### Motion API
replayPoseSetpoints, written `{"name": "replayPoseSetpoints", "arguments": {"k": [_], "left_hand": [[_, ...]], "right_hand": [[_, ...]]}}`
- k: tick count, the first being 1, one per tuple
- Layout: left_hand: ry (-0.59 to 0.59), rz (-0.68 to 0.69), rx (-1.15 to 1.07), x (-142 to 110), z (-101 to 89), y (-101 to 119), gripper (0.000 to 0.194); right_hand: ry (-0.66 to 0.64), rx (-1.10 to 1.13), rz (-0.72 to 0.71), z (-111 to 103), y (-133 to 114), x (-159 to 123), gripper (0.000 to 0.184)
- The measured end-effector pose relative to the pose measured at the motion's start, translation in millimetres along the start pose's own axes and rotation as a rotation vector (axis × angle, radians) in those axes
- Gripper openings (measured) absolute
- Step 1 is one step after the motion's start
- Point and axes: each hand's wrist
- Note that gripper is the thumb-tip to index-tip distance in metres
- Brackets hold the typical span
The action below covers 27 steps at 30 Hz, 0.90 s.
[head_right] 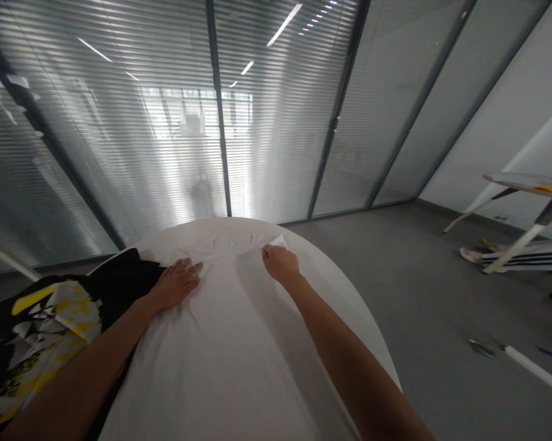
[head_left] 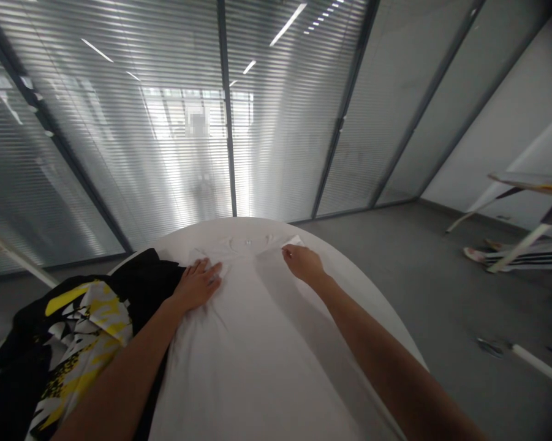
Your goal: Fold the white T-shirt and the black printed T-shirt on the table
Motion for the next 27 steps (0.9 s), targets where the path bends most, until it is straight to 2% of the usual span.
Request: {"name": "replayPoseSetpoints", "arguments": {"k": [2, 4, 6, 8, 10, 13, 15, 17, 20, 25, 27], "left_hand": [[0.002, -0.001, -0.003, 0, 0.4, -1, 0.058], [0.005, -0.004, -0.005, 0, 0.7, -1, 0.059], [0.009, -0.009, -0.004, -1, 1.0, -1, 0.058], [0.014, -0.006, -0.003, -1, 1.2, 0, 0.058], [0.013, -0.003, 0.000, -1, 1.2, 0, 0.059], [0.003, -0.010, 0.002, 0, 1.0, 0, 0.059], [0.000, -0.014, 0.008, 0, 0.8, 0, 0.059], [0.000, -0.011, 0.014, 0, 0.7, 0, 0.059], [-0.005, -0.005, 0.017, 1, 1.2, 0, 0.058], [0.009, -0.002, 0.011, 1, 1.2, -1, 0.058], [0.007, -0.005, 0.000, 0, -0.4, 0, 0.058]], "right_hand": [[-0.102, 0.038, -0.032, 2, 0, 0, 0.034], [-0.115, 0.083, 0.004, -3, 10, 6, 0.032], [-0.071, 0.085, 0.081, -13, 30, 15, 0.030], [-0.079, 0.054, 0.141, -25, 56, 22, 0.030], [-0.221, 0.050, 0.182, -33, 80, 24, 0.033], [-0.530, 0.138, 0.279, -34, 101, 21, 0.041], [-0.611, 0.221, 0.326, -28, 105, 18, 0.036], [-0.572, 0.267, 0.313, -19, 103, 17, 0.030], [-0.532, 0.263, 0.296, -11, 103, 18, 0.033], [-0.571, 0.250, 0.394, -21, 120, 15, 0.027], [-0.490, 0.189, 0.347, -25, 124, 16, 0.021]]}}
Point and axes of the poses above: each hand's wrist, its own x-axis towards the middle knuckle, its own z-axis out of the palm, y = z × x, and after that the axes turned 12 degrees about y, right-handed
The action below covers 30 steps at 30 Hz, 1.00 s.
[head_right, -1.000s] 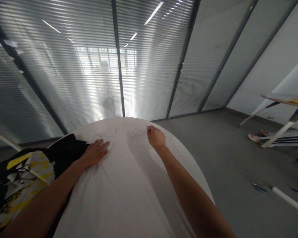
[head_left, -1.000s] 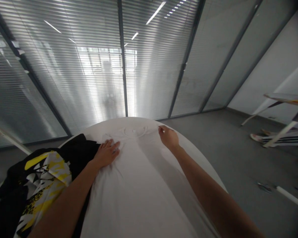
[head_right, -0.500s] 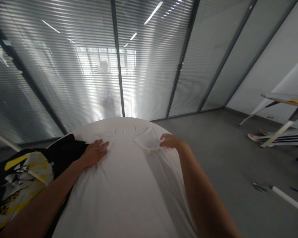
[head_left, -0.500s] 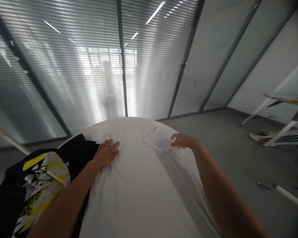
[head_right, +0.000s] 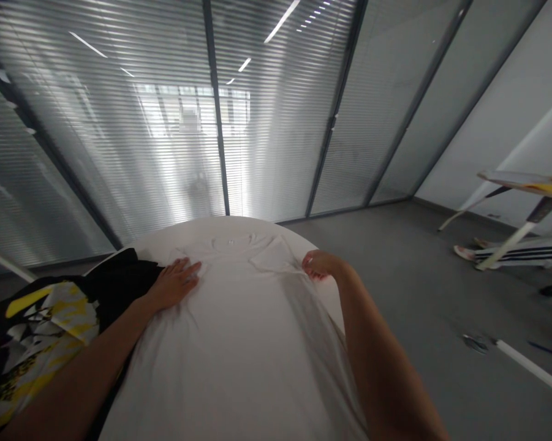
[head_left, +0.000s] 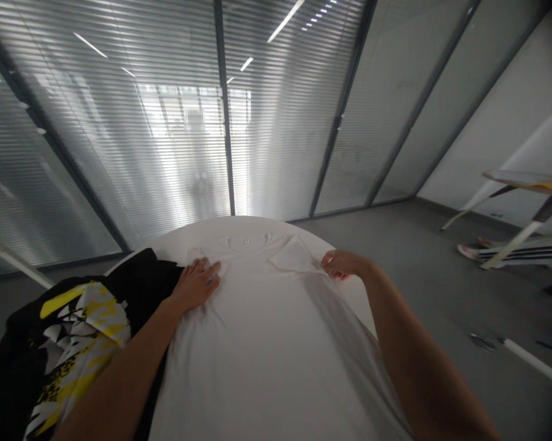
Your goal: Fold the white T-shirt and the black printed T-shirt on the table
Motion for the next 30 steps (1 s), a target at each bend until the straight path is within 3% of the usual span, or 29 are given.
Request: {"name": "replayPoseSetpoints", "arguments": {"k": [3, 7, 10, 13, 19, 24, 27, 30], "left_hand": [[-0.010, -0.006, -0.008, -1, -3.7, 3, 0.059], [-0.003, -0.009, -0.012, -2, -6.9, 6, 0.060], [0.001, -0.017, -0.019, -3, -7.7, 6, 0.059], [-0.002, -0.025, -0.031, -3, -8.9, 6, 0.059], [0.052, -0.014, -0.045, 1, -6.3, 3, 0.056], [0.184, -0.020, -0.118, 9, -5.1, -11, 0.052], [0.238, -0.024, -0.101, 12, -13.7, -14, 0.043], [0.194, 0.024, -0.093, 8, -21.7, -3, 0.041]], "right_hand": [[0.247, -0.115, -0.130, 6, -12, 6, 0.023], [0.442, -0.171, -0.254, 40, -51, 20, 0.048], [0.424, -0.242, -0.306, 70, -71, 29, 0.060], [0.340, -0.291, -0.292, 86, -73, 38, 0.061], [0.390, -0.298, -0.237, 85, -74, 51, 0.061], [0.546, -0.246, -0.209, 75, -78, 30, 0.053], [0.564, -0.188, -0.155, 65, -60, 5, 0.048], [0.561, -0.190, -0.134, 57, -26, -20, 0.050]]}}
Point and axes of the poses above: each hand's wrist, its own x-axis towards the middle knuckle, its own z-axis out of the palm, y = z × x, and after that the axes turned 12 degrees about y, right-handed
